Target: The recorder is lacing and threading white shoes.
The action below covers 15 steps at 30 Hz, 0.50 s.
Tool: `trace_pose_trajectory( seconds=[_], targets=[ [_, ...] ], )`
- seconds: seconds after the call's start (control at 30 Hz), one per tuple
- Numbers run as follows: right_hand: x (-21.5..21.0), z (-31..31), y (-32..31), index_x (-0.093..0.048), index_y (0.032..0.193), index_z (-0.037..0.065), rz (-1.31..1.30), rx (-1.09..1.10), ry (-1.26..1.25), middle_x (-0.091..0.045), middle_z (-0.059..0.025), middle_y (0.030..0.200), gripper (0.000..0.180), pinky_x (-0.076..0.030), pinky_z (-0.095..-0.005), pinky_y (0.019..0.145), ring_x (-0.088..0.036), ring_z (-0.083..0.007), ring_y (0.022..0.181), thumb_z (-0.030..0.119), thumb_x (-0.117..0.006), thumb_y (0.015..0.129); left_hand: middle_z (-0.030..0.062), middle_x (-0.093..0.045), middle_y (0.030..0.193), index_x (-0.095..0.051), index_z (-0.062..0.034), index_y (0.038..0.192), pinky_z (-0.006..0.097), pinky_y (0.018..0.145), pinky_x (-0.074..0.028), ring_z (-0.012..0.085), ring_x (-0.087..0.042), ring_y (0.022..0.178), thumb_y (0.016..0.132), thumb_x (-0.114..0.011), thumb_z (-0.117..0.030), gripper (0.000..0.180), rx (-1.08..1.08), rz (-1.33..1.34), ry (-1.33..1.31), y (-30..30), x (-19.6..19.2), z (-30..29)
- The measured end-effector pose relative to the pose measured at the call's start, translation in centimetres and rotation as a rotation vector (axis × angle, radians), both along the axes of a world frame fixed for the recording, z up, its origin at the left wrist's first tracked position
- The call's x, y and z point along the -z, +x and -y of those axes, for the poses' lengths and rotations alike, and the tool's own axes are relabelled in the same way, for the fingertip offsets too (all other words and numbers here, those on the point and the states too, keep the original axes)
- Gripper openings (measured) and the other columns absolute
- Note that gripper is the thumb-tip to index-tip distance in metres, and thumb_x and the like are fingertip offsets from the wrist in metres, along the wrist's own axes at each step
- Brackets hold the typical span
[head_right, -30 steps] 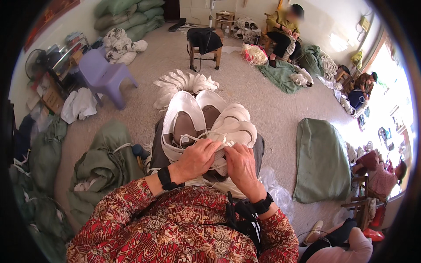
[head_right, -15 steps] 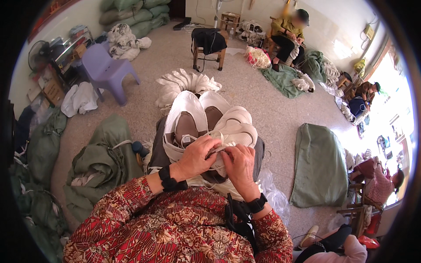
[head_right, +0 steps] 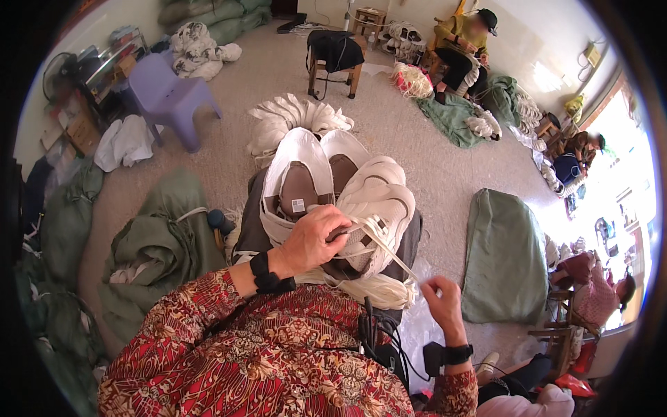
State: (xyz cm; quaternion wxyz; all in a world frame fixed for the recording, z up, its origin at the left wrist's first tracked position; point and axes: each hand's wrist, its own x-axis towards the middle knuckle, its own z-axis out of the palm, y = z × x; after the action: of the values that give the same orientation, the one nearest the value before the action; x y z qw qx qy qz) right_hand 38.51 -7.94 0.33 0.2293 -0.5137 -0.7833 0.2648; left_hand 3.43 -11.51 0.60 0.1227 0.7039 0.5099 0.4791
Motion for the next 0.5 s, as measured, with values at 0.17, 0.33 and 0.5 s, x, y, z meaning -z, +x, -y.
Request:
trace_pose_trajectory(
  seconds=[0.17, 0.33, 0.5],
  targets=[
    [9.3, 4.5, 12.4, -0.07, 0.072, -0.002, 0.302, 0.213, -0.106, -0.066, -0.0183, 0.065, 0.021, -0.052, -0.0401, 0.061, -0.067, -0.0308, 0.061, 0.018, -0.073, 0.077, 0.0128, -0.062, 0.095, -0.065, -0.0018, 0.101, 0.04, 0.081, -0.051, 0.033, -0.061, 0.091, 0.083, -0.072, -0.01, 0.021, -0.006, -0.025, 0.047, 0.0, -0.2, -0.3],
    [6.5, 3.7, 4.5, -0.067, 0.085, -0.001, 0.063, 0.03, -0.037, -0.066, -0.0162, 0.075, 0.013, -0.051, -0.0404, 0.066, -0.066, -0.03, 0.069, 0.012, -0.07, 0.085, 0.0121, -0.062, 0.092, -0.069, 0.0016, 0.096, 0.035, 0.073, -0.052, 0.0252, -0.063, 0.081, 0.087, -0.075, -0.016, 0.021, 0.023, 0.09, -0.095, 0.5, -1.5, -1.3],
    [-1.0, 1.3, -6.0, -0.063, 0.092, 0.0, -0.201, -0.095, 0.24, -0.064, -0.0165, 0.089, 0.007, -0.051, -0.0405, 0.072, -0.065, -0.0323, 0.081, 0.004, -0.067, 0.088, 0.0032, -0.065, 0.083, -0.072, 0.0023, 0.094, 0.026, 0.063, -0.048, 0.0083, -0.059, 0.07, 0.091, -0.075, -0.02, 0.022, 0.102, 0.283, -0.337, 0.9, -1.7, -3.0]
  ],
)
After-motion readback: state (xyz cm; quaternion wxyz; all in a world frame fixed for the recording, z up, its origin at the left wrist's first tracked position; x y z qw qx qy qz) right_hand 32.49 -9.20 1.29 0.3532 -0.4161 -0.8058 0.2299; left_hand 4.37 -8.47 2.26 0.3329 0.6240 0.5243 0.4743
